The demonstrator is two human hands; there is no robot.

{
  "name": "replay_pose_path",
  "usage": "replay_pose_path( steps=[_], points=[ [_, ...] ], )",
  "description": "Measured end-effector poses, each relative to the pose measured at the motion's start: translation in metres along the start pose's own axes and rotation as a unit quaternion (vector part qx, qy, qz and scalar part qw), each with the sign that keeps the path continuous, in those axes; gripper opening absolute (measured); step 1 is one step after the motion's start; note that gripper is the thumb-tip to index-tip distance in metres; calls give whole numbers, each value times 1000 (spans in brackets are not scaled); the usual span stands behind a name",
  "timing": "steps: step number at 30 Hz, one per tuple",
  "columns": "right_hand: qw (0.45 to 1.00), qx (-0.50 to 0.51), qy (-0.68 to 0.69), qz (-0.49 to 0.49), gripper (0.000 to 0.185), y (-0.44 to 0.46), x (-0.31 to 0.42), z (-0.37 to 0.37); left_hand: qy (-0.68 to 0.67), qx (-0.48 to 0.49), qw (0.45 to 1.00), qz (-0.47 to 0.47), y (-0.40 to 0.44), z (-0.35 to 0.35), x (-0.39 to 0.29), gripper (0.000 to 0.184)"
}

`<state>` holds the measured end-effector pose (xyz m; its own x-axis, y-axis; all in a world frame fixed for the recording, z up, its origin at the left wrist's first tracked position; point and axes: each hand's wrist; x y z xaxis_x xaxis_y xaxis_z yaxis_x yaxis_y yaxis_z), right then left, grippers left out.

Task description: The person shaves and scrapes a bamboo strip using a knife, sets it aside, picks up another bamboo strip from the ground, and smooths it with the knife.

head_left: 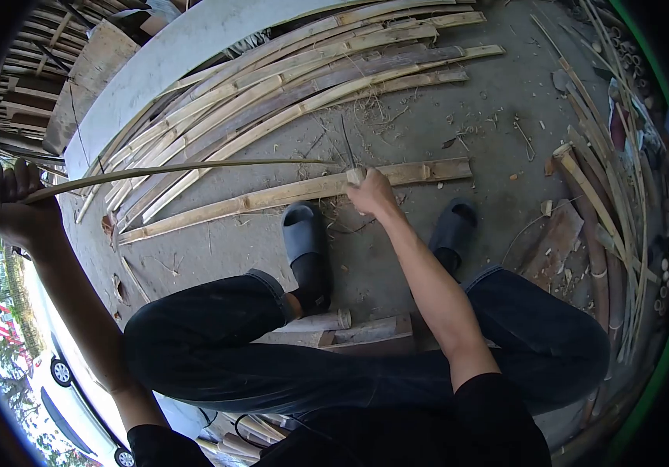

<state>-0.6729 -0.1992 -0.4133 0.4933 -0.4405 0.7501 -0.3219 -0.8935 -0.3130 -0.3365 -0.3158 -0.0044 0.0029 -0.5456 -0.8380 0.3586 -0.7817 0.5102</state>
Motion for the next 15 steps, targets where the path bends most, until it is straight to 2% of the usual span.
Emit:
replay_pose_path(
  steps=[2,4,6,8,10,12,13,14,15],
  points=[
    [999,-26,47,-5,58,13,12,-36,-7,-5,1000,-10,-1,2,0,38],
    [1000,9,8,20,59,44,23,-74,-12,-33,999,-7,-7,12,-2,39],
    [998,41,9,56,49,64,60,-131,-13,-56,998,-6,-9,18,-2,40],
    [992,56,92,73,42,108,65,-162,-13,-8,1000,-24,-2,12,1,39],
    [994,2,103,34,41,128,84,-191,-41,-26,999,-20,4,6,10,37],
    [984,-118,126,-48,44,158,88,-212,132,0,987,87,1,2,18,36],
    [982,-125,139,-39,46,160,96,-223,101,-16,992,72,3,-1,20,37],
    [982,-131,131,-45,46,150,111,-232,-23,-47,998,-31,9,-2,15,38],
    [981,-164,87,-48,48,138,123,-238,-29,-33,999,-30,11,-5,16,39]
  ],
)
Point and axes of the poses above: each hand's wrist, its own y-axis towards the middle knuckle, its own z-axis out of the palm, x = y × z, and after that the axes turned 3 degrees about y, right-handed
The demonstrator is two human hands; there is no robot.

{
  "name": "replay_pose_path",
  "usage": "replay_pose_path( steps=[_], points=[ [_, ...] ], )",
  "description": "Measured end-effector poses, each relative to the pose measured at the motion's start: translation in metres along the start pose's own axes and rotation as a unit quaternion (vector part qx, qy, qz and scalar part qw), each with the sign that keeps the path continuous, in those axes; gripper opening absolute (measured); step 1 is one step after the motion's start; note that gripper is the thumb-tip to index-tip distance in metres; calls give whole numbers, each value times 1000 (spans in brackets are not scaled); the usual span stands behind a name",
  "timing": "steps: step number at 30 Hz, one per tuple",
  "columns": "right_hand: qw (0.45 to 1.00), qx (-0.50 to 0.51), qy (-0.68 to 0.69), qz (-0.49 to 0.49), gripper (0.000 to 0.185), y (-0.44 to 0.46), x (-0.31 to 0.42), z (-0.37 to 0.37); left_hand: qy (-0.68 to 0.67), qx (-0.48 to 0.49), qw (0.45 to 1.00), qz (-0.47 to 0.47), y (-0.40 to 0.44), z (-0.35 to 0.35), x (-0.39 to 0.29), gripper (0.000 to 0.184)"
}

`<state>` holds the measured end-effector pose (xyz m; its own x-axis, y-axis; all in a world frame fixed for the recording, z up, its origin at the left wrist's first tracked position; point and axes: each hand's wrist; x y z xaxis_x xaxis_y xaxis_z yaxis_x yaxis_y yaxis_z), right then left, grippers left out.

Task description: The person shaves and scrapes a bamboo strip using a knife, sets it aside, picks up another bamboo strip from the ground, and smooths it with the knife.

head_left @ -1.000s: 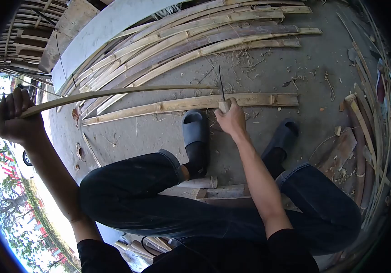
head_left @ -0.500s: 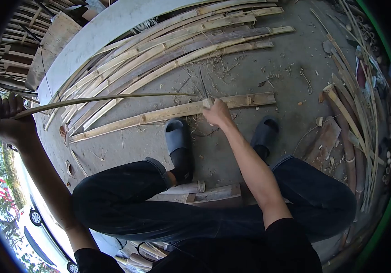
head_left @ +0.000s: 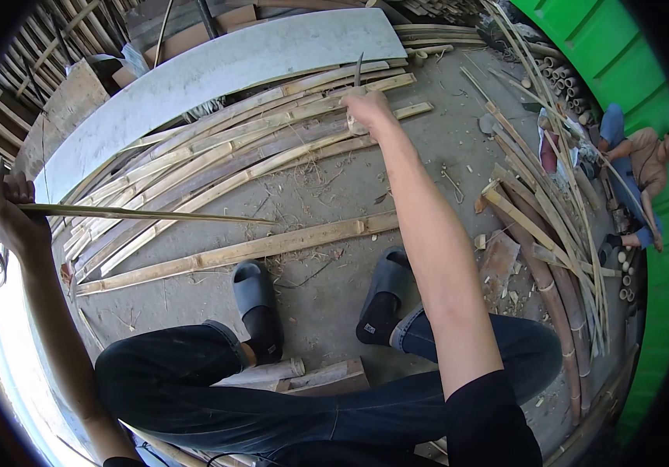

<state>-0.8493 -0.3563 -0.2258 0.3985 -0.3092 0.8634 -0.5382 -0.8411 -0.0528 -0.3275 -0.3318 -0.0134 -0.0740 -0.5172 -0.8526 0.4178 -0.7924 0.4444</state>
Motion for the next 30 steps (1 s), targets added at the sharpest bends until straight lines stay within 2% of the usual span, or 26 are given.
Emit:
replay_pose_path(
  steps=[1,2,4,5,7,8,10,14,17,19,20,21,22,24,26,28,29,30],
  points=[
    [999,-25,-42,-9,50,-13,13,-5,1,15,1000,0,1,-4,1,39],
    [998,-59,-12,-35,41,-25,21,-4,-2,18,1000,2,0,-4,0,40],
    [985,-75,74,-139,40,-54,25,6,-3,26,1000,-6,-8,0,-7,41],
    [987,-47,86,-127,40,-73,26,11,-12,4,1000,5,-22,16,-14,40],
    [985,99,79,-120,42,-102,26,19,-6,2,1000,19,-29,23,-19,40],
    [983,109,88,-115,42,-117,21,31,8,3,1000,21,-32,21,-21,40],
    [978,186,-14,-99,41,-141,10,47,-11,14,1000,26,-33,24,-21,40],
    [975,218,-34,-25,42,-163,-20,88,-15,17,1000,20,-33,22,-23,42],
    [983,175,45,-9,40,-172,-18,99,6,11,1000,18,-31,18,-23,44],
    [983,105,143,-52,37,-177,6,86,6,24,999,26,-22,5,-19,40],
    [975,49,189,-109,30,-179,11,88,9,36,999,25,-15,-2,-18,39],
    [975,49,188,-106,30,-183,15,88,13,47,999,24,-11,-7,-16,39],
    [955,4,266,-127,28,-188,20,88,30,13,999,36,-20,6,-17,40],
    [903,-59,393,-164,25,-199,24,97,28,19,999,34,-17,4,-15,41],
    [917,-73,354,-170,27,-211,-16,126,20,28,999,30,-17,5,-16,42],
    [984,35,161,-71,33,-234,-67,153,10,38,999,27,-16,3,-18,41],
    [990,125,41,-47,38,-245,-120,177,-1,47,999,20,-18,2,-18,41],
    [974,211,-81,-19,44,-248,-157,193,-30,119,992,-4,-15,-10,-19,40]
  ],
)
Point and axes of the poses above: each hand's wrist, its own y-axis towards the middle knuckle, its own z-axis out of the palm, x = y × z, and after that the axes turned 3 degrees about y, right-handed
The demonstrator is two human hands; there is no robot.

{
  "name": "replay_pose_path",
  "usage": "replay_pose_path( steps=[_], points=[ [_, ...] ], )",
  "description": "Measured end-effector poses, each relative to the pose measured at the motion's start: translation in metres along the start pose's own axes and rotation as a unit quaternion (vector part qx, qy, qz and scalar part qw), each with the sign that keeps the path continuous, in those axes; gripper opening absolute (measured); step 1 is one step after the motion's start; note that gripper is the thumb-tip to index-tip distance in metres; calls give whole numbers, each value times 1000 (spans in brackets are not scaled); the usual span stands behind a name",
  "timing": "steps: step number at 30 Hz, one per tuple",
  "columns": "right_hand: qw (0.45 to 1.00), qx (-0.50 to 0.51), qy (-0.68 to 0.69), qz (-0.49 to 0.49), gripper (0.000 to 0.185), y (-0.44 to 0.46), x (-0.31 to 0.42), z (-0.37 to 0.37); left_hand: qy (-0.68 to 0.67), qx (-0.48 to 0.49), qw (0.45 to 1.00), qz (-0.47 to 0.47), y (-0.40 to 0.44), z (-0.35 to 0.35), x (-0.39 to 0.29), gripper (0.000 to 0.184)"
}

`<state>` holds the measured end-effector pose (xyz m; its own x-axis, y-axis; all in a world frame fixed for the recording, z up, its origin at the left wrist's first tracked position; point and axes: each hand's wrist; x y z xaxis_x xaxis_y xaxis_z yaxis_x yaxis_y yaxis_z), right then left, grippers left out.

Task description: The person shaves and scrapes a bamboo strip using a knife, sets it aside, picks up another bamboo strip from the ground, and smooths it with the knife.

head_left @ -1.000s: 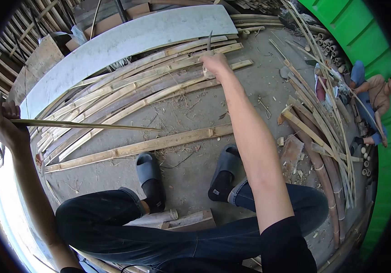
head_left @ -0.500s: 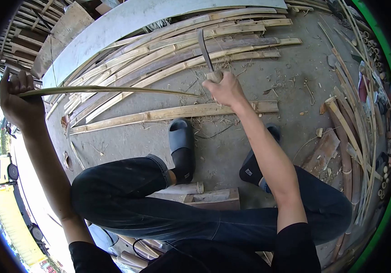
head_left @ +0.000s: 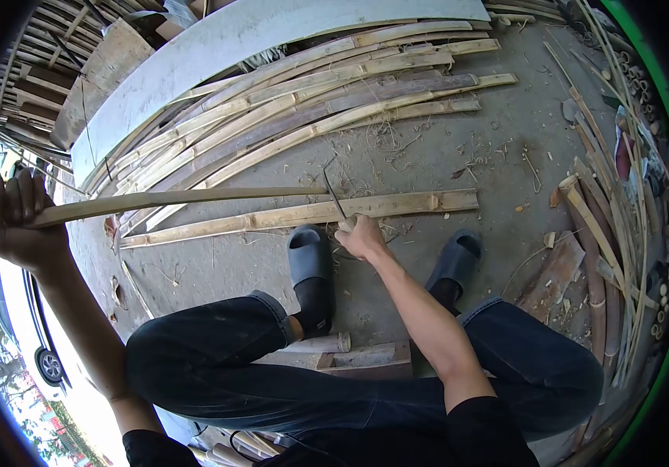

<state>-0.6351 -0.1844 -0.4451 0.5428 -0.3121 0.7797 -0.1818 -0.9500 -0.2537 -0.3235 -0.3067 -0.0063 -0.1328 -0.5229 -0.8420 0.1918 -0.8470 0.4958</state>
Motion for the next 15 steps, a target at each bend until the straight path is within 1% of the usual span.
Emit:
replay_pose_path(
  steps=[1,3,4,5,7,8,10,11,13,14,15],
  points=[
    [1000,-7,2,-1,44,6,2,-2,17,-30,999,7,-1,0,1,39],
    [998,-4,56,42,53,-1,12,-7,16,20,1000,5,0,-7,-5,39],
    [992,-21,115,46,47,-4,33,-24,27,15,999,-10,-5,-10,-8,39],
    [992,-18,114,49,47,2,44,-38,19,27,999,-1,-6,-9,-9,39],
    [990,-73,114,28,39,6,63,-56,11,43,999,7,-3,-6,-9,39],
    [990,-74,115,27,39,4,76,-67,9,40,999,13,-2,-5,-8,38],
    [981,-124,148,-27,34,-3,97,-84,7,34,999,17,-3,-4,-8,38],
    [981,-126,147,-29,34,-5,102,-85,9,40,999,15,-3,-3,-9,38],
    [955,-185,208,-105,33,-19,109,-82,11,44,999,12,-4,-3,-8,37],
    [960,-160,212,-91,45,-22,101,-72,4,53,999,12,-4,-2,-8,37],
    [960,-160,211,-93,45,-22,75,-47,-2,62,998,13,-4,-1,-9,37]
  ],
)
Point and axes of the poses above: each hand's wrist, its own y-axis towards the middle knuckle, its own z-axis out of the palm, x = y × z, and after that the axes turned 3 degrees about y, right-handed
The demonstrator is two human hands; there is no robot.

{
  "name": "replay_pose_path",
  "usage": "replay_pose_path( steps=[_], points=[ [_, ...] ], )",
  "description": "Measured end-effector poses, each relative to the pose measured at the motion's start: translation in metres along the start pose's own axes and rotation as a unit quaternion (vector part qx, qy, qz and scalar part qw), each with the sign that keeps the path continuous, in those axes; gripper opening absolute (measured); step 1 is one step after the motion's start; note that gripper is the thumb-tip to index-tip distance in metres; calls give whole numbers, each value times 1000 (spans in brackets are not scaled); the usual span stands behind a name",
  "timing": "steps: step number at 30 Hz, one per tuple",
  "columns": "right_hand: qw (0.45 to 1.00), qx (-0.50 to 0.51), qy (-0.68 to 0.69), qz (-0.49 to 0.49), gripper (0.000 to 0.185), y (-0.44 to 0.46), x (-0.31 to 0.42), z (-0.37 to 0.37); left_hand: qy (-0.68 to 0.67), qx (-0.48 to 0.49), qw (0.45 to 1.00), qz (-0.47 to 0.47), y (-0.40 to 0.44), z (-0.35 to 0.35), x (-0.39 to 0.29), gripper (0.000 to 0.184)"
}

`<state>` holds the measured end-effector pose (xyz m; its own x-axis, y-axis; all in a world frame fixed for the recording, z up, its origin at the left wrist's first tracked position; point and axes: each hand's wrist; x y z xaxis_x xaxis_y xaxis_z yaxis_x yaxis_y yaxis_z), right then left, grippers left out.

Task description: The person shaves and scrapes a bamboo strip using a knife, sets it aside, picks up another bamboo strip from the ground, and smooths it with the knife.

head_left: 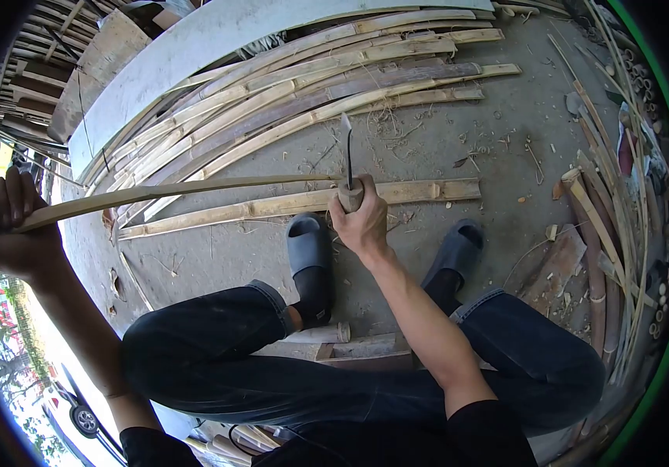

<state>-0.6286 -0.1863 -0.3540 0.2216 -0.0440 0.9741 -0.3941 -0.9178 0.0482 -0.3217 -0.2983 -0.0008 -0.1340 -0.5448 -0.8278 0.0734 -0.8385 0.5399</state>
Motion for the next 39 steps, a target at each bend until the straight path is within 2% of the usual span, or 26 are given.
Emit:
replay_pose_path(
  steps=[1,2,4,5,6,8,9,10,11,12,14,15,16,17,18,20,22,24,26,28,29,32,33,34,38,39],
  points=[
    [983,80,-156,49,46,-10,-47,13,-2,0,1000,4,-2,2,-2,37],
    [934,152,-308,97,47,-12,-76,18,-13,19,1000,-7,-4,6,-3,36],
    [874,273,-267,299,51,6,-96,-1,-20,42,999,-17,-5,13,-6,36],
    [946,159,-170,226,43,-5,-99,-5,-22,47,999,1,-3,13,-5,35],
    [956,146,-150,207,36,-3,-104,-4,-16,40,999,4,-11,9,-7,35],
    [982,77,-73,157,28,5,-65,-12,-27,49,998,-3,-8,8,-7,35],
    [981,79,-75,160,28,12,-39,-17,-23,63,998,-4,-6,6,-7,35],
    [991,31,-58,120,30,17,-12,-22,-18,77,997,-6,-3,3,-6,35],
    [996,-18,-40,78,31,18,2,-21,-23,82,996,-5,0,-2,-4,36],
    [996,-18,-39,80,31,16,5,-16,-21,83,996,-7,3,-6,-3,36],
    [996,-85,41,10,31,8,9,-9,-9,31,999,-1,6,-11,2,36],
    [997,-66,40,15,38,0,-3,-1,-10,35,999,-3,6,-9,3,36],
    [996,-72,40,14,38,-8,-37,13,19,-7,1000,3,6,-6,5,36],
    [989,40,-97,105,44,-14,-80,30,46,-51,998,12,5,-3,6,36],
    [942,150,-231,194,49,-16,-102,37,41,-49,998,14,5,-1,7,36],
    [943,145,-206,216,54,-6,-86,35,68,-92,993,13,5,1,8,36],
    [942,155,-182,237,59,0,-67,34,76,-86,993,6,3,-5,7,35],
    [981,87,-114,128,56,9,-47,30,76,-101,992,21,4,-3,10,35],
    [982,84,-117,124,54,13,-5,15,72,-112,991,21,5,-4,12,35],
    [996,38,-48,68,52,11,13,9,46,-81,996,8,7,-13,11,35],
    [996,38,-48,66,52,7,6,12,45,-81,996,9,6,-12,10,35],
    [981,65,-160,83,43,-4,-58,21,30,-49,998,13,1,-7,8,35],
    [957,129,-220,139,44,-3,-88,18,23,-34,999,6,0,-7,7,35],
    [922,192,-275,196,44,-1,-88,14,17,-16,1000,-4,1,-8,6,35],
    [947,136,-242,159,46,5,-68,12,17,-10,1000,-3,1,-9,6,35],
    [966,109,-182,148,46,9,-54,8,9,-15,1000,-5,5,-15,8,35]
  ],
)
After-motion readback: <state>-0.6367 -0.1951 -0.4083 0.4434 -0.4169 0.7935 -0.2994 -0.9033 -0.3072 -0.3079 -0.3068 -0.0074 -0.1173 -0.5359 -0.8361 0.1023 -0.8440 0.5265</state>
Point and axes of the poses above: each hand's wrist, its own y-axis towards the middle knuckle, its own z-axis out of the palm, x = y × z, and after that the axes turned 3 degrees about y, right-handed
